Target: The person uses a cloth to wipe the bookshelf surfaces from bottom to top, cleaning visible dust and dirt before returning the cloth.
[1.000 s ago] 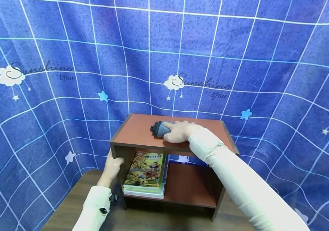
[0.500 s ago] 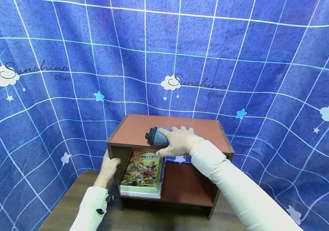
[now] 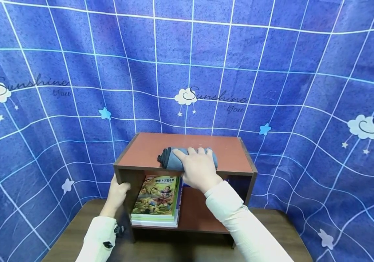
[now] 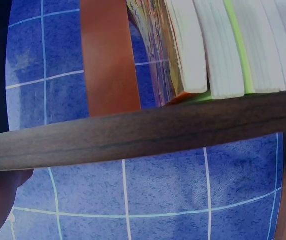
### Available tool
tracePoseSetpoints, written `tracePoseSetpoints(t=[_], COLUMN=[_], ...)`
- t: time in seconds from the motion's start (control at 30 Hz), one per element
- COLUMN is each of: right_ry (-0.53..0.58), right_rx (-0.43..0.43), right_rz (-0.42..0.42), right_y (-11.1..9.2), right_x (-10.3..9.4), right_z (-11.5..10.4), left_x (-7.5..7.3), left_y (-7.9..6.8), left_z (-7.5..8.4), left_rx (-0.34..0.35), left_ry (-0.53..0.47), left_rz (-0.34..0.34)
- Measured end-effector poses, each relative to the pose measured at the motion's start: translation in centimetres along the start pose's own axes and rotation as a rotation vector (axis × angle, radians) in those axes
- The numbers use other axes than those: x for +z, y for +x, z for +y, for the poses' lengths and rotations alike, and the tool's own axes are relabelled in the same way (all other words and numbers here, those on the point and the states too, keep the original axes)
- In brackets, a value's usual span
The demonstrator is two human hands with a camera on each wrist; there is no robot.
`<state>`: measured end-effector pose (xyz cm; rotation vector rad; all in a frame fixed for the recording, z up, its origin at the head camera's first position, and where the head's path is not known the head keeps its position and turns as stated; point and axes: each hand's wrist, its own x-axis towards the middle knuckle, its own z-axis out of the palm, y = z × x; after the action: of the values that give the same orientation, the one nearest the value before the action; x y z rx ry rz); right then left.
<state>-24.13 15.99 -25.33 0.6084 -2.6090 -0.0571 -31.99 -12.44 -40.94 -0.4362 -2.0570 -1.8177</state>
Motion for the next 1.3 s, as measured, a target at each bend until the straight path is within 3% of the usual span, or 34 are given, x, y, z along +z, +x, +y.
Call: tracePoseSetpoints(t=[0.17, 0.3, 0.5, 0.6, 0.77, 0.87, 0.97, 1.1, 1.17, 1.3], right_ry=[-0.025, -0.042, 0.02, 0.114, 0.395, 0.509, 0.475, 0.298, 0.228, 0.141], right_rx=[-0.01, -0.022, -0.062, -0.095, -0.189, -0.169, -0.086, -0.021, 0.003, 0.075], right_rz=[0.087, 0.126, 0.042, -0.04, -0.135, -0.156, -0.074, 0.067, 0.075, -0.005], right_y=[-0.7, -1.2, -1.5, -1.7, -1.2, -0.4, 0.9, 2.7, 3.2, 3.4], right_x=[0.4, 0.5, -0.8, -2.5, -6.2, -8.3, -9.3, -8.1, -6.8, -4.3], right_z=[-0.3, -0.4, -0.4, 0.1, 2.8, 5.2, 8.2, 12.6, 14.5, 17.5], left_x=[0.1, 0.2, -0.1, 0.0, 0.2, 0.2, 0.2, 0.3, 0.4, 0.6], left_y=[0.0, 0.0, 0.0, 0.0, 0.0, -0.1, -0.1, -0.1, -0.1, 0.0], left_z=[0.2, 0.1, -0.2, -0.2, 0.1, 0.2, 0.2, 0.1, 0.0, -0.1], left_rx=[-0.036, -0.017, -0.009, -0.024, -0.035, -0.03, -0.019, 0.019, 0.036, 0.044], left_ry=[-0.014, -0.013, -0.016, -0.008, -0.004, -0.015, -0.029, -0.04, -0.038, -0.036], left_rz=[-0.004, 0.007, 0.019, 0.027, 0.026, 0.035, 0.041, 0.042, 0.047, 0.05])
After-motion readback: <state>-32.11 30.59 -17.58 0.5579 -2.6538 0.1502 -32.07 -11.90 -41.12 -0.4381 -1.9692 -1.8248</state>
